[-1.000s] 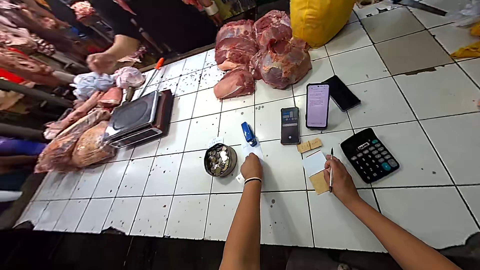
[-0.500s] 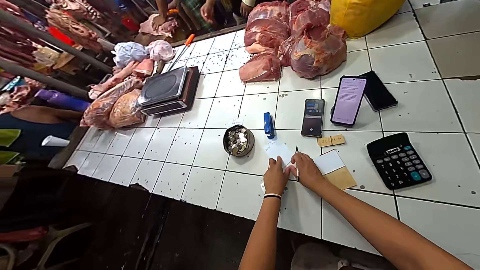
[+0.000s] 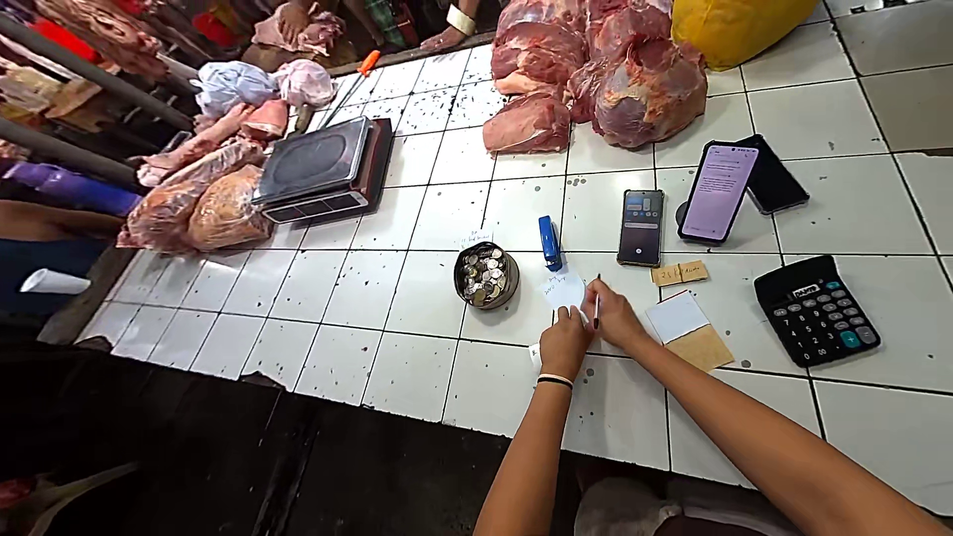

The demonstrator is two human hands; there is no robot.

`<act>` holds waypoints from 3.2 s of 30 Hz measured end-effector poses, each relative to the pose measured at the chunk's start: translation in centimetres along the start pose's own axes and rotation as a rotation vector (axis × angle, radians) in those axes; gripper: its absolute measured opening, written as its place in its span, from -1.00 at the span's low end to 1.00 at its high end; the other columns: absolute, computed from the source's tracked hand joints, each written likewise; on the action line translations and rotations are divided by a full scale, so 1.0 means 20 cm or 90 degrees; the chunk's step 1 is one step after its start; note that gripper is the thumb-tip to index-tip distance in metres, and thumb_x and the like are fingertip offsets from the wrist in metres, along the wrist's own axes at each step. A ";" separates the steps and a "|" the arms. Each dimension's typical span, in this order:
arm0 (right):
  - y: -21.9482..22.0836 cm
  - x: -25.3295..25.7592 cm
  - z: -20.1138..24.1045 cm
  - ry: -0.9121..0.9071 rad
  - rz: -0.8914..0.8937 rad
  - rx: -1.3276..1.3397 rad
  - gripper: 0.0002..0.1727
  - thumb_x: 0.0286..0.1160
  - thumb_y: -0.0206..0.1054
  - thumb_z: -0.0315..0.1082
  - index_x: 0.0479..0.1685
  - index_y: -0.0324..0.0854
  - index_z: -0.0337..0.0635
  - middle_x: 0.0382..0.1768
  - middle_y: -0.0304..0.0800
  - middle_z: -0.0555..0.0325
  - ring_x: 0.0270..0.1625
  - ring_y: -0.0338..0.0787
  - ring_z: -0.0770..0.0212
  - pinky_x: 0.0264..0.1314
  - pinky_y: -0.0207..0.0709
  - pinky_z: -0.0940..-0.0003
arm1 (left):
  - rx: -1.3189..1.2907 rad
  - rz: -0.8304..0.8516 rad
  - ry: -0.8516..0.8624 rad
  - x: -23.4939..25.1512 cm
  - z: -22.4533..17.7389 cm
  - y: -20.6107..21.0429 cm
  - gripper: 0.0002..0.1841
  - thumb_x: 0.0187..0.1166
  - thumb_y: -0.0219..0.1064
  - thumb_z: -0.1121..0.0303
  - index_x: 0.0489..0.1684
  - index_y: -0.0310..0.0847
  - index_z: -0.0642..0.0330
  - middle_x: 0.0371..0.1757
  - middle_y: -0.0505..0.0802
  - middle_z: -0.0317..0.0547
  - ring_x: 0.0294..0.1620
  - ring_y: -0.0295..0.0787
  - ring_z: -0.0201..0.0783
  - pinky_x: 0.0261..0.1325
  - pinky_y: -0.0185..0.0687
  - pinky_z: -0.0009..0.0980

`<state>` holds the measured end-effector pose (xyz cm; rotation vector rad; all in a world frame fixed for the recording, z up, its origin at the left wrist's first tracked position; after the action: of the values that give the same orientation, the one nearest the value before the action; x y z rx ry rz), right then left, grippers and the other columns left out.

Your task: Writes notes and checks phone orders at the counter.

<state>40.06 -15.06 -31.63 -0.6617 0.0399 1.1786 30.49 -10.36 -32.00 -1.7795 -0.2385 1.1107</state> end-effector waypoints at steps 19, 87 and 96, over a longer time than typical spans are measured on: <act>0.05 -0.04 0.04 0.077 -0.116 0.113 -0.67 0.69 0.31 -0.30 0.21 0.53 -0.41 -0.06 0.71 -0.26 -0.03 0.73 -0.08 0.11 0.56 0.02 | -0.620 -0.239 0.232 -0.06 0.51 -0.15 -0.70 0.74 -0.05 0.47 -0.09 0.61 0.50 -0.40 0.69 -0.18 -0.39 0.59 -0.58 -0.20 0.53 -0.57; -0.70 -0.36 -0.49 0.033 -0.417 -0.092 -0.57 0.76 0.19 -0.21 0.25 0.63 -0.48 0.39 0.70 -0.30 0.47 0.70 -0.19 0.58 0.49 0.02 | -0.181 -0.349 0.154 -0.16 -0.20 0.26 -0.33 0.47 0.52 0.13 0.58 0.54 0.24 0.57 0.53 0.48 -0.35 0.88 0.27 -0.44 0.74 0.15; -0.91 0.07 -0.59 0.169 -0.453 0.074 0.06 0.46 0.58 -0.05 0.83 0.00 -0.31 0.53 0.50 -0.42 0.48 0.64 -0.33 0.50 0.49 -0.25 | -0.117 -0.263 -0.038 -0.03 -0.02 0.16 -0.34 0.73 0.25 -0.01 0.78 0.32 0.09 0.76 0.34 0.33 -0.14 0.88 0.28 -0.18 0.75 0.15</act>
<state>60.01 -23.77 -33.38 -0.6485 0.0875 0.3987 29.49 -12.48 -34.28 -1.7513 -0.7300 0.8638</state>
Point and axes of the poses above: each hand's wrist, its own x-axis towards the middle knuckle, its own y-axis out of the palm, z = x × y, the point moved 5 cm from there along x, towards the middle knuckle
